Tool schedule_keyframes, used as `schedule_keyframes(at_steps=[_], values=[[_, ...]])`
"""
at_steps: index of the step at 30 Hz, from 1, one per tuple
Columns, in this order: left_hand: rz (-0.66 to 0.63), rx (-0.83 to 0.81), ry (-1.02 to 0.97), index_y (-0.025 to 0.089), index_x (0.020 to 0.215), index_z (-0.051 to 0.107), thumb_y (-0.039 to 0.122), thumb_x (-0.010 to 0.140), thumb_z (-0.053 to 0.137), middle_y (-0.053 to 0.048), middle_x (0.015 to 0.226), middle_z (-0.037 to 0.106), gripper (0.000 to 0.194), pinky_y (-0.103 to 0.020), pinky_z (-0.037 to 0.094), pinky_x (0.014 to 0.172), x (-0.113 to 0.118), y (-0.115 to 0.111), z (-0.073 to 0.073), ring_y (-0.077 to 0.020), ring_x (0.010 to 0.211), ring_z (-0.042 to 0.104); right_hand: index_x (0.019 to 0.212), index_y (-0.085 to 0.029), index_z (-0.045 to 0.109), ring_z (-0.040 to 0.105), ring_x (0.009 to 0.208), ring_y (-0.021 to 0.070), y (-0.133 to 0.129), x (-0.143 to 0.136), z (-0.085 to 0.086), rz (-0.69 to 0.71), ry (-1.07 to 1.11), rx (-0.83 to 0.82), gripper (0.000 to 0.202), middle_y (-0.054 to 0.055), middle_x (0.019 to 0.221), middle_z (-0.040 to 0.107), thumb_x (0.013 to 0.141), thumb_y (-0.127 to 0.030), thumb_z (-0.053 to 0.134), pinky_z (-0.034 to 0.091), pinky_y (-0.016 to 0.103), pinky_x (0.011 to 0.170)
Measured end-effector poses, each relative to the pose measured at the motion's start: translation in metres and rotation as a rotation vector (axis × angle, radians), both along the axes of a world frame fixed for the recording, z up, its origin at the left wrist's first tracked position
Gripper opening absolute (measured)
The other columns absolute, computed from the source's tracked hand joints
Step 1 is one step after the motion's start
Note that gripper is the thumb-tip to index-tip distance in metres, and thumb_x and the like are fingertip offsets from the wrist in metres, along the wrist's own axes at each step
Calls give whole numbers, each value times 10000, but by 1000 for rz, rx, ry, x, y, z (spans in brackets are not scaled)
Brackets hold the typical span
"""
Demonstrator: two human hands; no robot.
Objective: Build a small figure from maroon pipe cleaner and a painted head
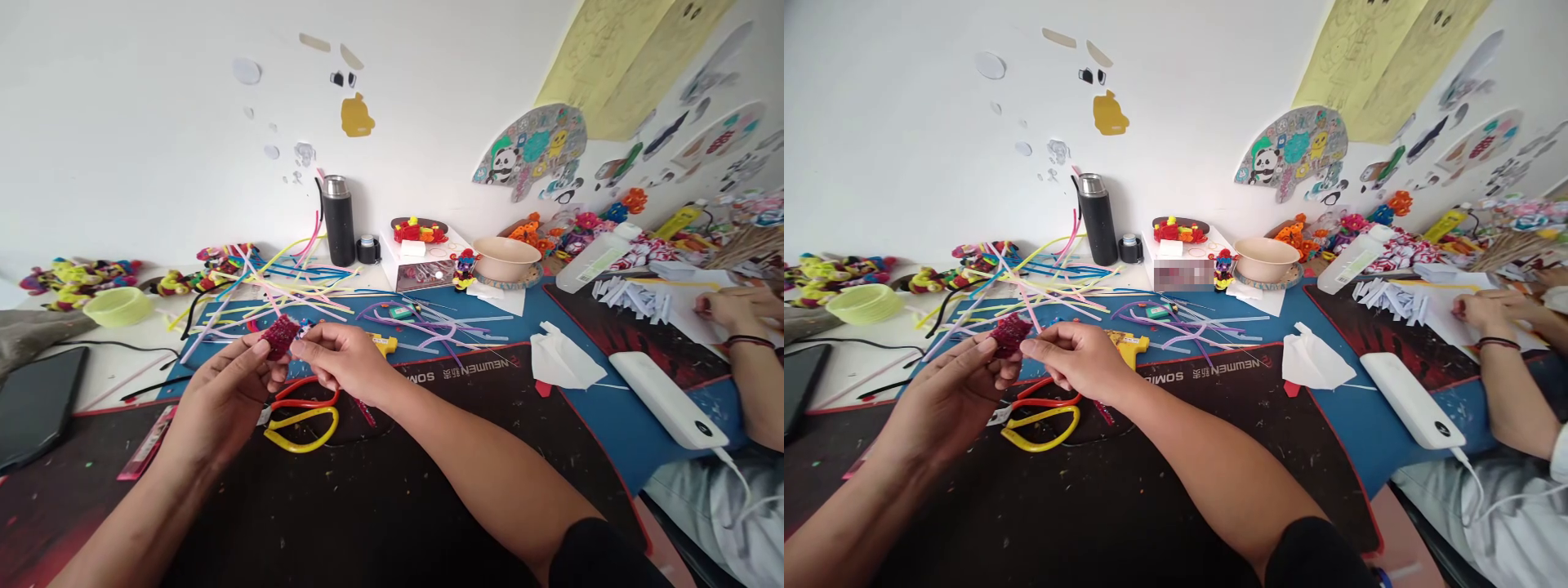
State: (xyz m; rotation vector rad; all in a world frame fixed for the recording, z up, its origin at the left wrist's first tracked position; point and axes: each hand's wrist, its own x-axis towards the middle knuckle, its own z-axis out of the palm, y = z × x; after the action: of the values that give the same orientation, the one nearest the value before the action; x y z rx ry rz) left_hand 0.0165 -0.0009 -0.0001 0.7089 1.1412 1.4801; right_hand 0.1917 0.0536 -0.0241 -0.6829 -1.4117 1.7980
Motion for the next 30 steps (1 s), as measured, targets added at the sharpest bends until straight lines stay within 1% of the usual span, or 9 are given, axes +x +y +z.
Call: schedule_keyframes(at_steps=[4,8,12,15,19,22,24,26,30], values=[[-29,-8,25,210,852,867,440,635,1073,-34,749,772,378,-222,538,515,-1,-1,0,-141,602,625,947,-223,709,458,479,92,0,1,0,5,12,-17,469,-99,594,567,882,-636,922,346,252,495],[-75,-25,19,218,845,859,483,649,1067,-41,729,770,390,-225,511,474,-2,-1,-1,-143,569,605,943,-222,710,454,470,93,0,1,1,2,30,-29,463,-100,587,570,872,-615,944,325,255,483],[-136,-46,11,216,789,851,529,610,1084,-42,713,756,430,-235,501,444,-3,-1,2,-143,548,591,943,-226,683,460,482,94,1,0,-1,-24,24,-57,526,-89,627,604,815,-641,979,328,258,482],[-170,-57,11,202,764,857,544,569,1103,-46,695,745,464,-220,482,431,-2,-1,5,-121,527,556,959,-228,671,465,492,91,2,-2,-1,-20,33,-81,566,-77,677,645,782,-658,994,334,255,470],[-169,-55,25,197,750,865,583,534,1121,-41,695,741,511,-213,478,431,-1,-1,7,-105,519,536,954,-230,658,440,470,83,1,-2,2,-8,28,-95,576,-92,640,624,770,-654,1001,330,246,456],[-168,-37,42,199,747,866,609,551,1111,-43,690,737,516,-228,491,436,-2,-2,7,-114,520,538,983,-233,657,443,465,80,1,-2,3,-15,23,-112,581,-93,651,634,763,-635,1014,325,240,451],[-185,-34,43,199,748,864,586,591,1097,-45,689,733,478,-230,494,439,-3,-2,7,-114,520,531,1014,-237,660,453,470,82,1,-2,2,-22,29,-107,576,-90,662,647,772,-617,1017,324,237,452],[-209,-62,17,199,742,853,522,618,1085,-42,690,725,417,-220,479,427,-5,-2,7,-105,511,504,1052,-242,667,452,473,86,1,-1,1,-29,38,-89,564,-92,655,644,790,-600,1015,322,239,454],[-282,-197,-99,194,743,830,395,617,1067,-37,693,712,335,-190,431,384,-10,-2,7,-78,484,429,1144,-248,707,466,514,100,-1,-1,3,-24,55,-92,610,-87,668,629,763,-587,1041,319,244,456]])
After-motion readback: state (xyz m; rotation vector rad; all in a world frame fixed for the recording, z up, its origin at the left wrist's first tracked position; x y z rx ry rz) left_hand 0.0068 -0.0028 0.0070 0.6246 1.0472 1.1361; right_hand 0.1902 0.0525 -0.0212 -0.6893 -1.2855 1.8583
